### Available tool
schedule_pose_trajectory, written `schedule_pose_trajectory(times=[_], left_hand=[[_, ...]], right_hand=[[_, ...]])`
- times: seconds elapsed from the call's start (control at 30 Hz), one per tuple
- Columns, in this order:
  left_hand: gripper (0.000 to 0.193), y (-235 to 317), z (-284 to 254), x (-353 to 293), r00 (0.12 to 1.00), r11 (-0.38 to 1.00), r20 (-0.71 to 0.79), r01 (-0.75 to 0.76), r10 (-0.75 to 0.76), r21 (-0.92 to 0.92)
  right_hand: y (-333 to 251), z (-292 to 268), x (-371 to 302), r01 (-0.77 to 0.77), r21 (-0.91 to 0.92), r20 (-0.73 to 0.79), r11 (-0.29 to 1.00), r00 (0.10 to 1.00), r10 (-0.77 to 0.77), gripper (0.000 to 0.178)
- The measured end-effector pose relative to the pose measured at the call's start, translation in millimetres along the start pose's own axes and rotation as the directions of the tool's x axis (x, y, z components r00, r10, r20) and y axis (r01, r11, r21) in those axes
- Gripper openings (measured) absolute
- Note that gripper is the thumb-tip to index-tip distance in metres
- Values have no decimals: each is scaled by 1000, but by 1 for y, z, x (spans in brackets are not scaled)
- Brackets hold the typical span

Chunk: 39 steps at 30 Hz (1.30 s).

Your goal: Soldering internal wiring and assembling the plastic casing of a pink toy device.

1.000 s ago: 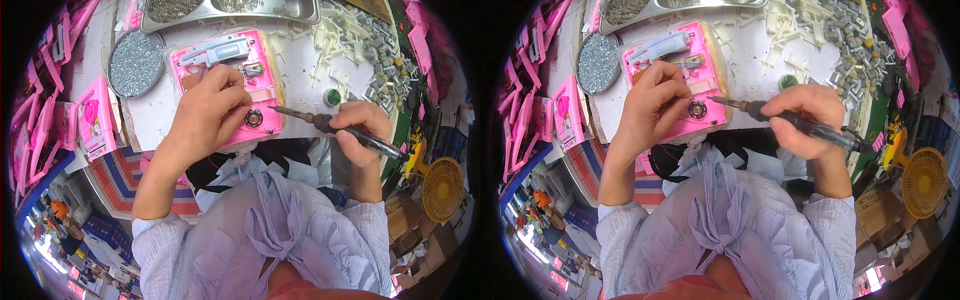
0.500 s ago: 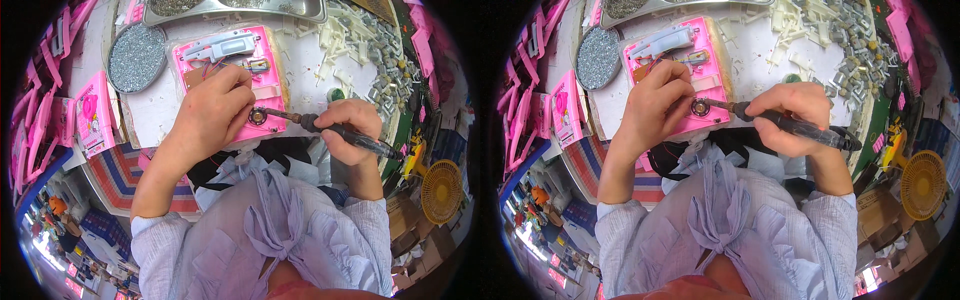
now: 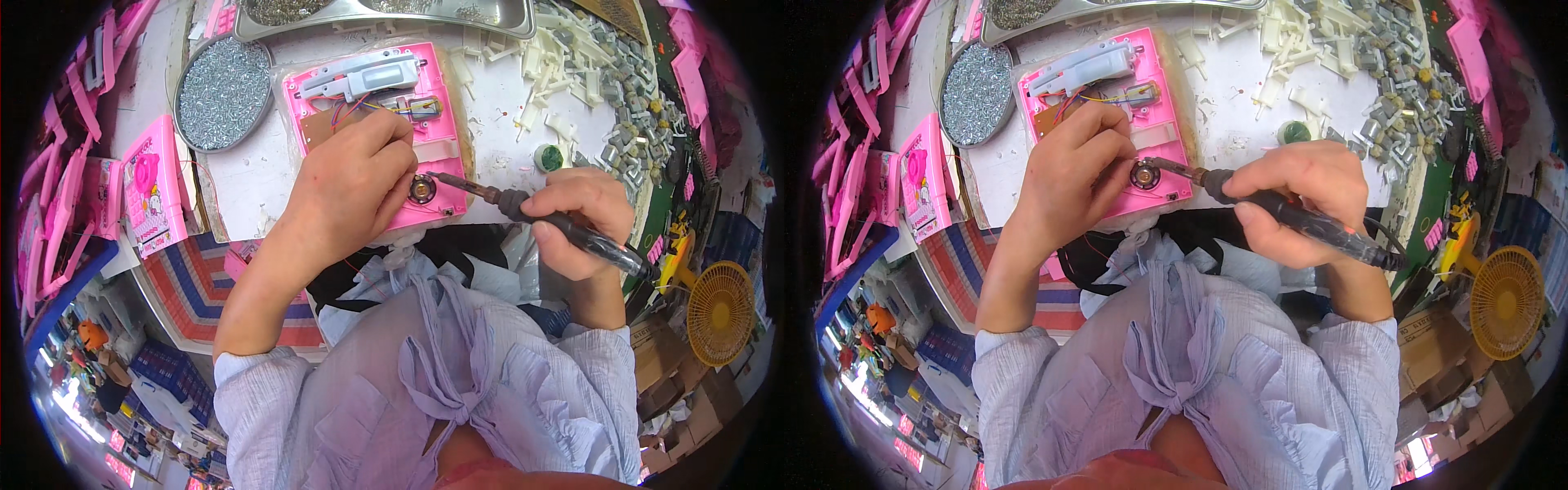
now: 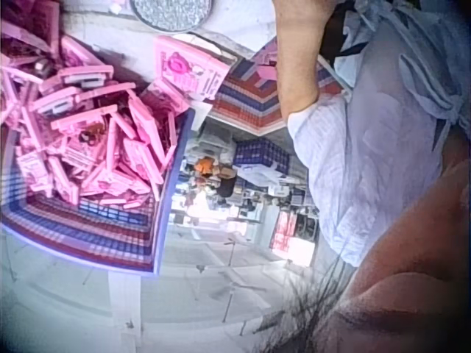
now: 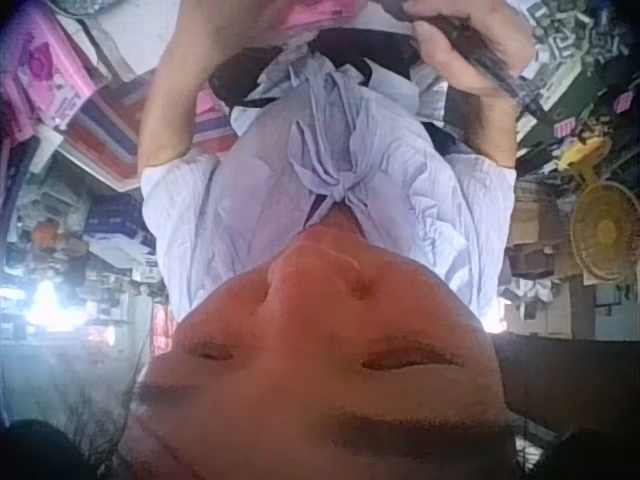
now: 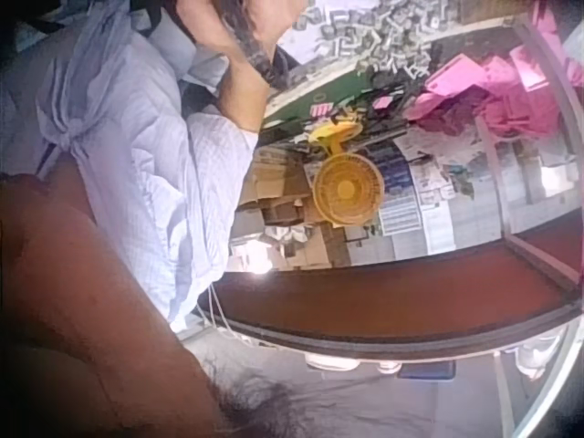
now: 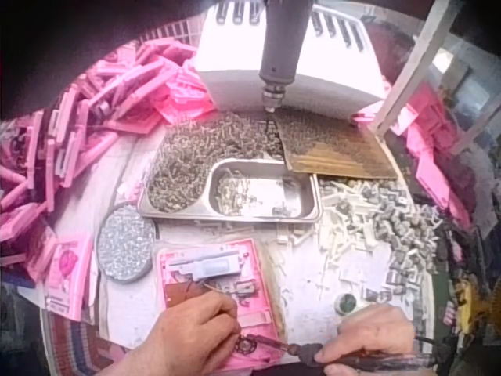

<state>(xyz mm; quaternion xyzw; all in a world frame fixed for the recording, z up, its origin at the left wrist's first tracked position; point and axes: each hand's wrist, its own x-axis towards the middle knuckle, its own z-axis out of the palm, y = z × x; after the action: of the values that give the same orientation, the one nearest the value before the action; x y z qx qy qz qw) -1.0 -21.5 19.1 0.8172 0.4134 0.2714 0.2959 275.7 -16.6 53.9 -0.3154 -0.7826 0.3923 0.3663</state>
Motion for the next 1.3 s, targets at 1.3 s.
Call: schedule_pose_trajectory(times=[1.3], left_hand=[[20, 18, -9, 8, 955, 920, 289, -177, 74, 350]], right_hand=[[3, 0, -1, -54, 3, 49, 999, 997, 53, 21]])
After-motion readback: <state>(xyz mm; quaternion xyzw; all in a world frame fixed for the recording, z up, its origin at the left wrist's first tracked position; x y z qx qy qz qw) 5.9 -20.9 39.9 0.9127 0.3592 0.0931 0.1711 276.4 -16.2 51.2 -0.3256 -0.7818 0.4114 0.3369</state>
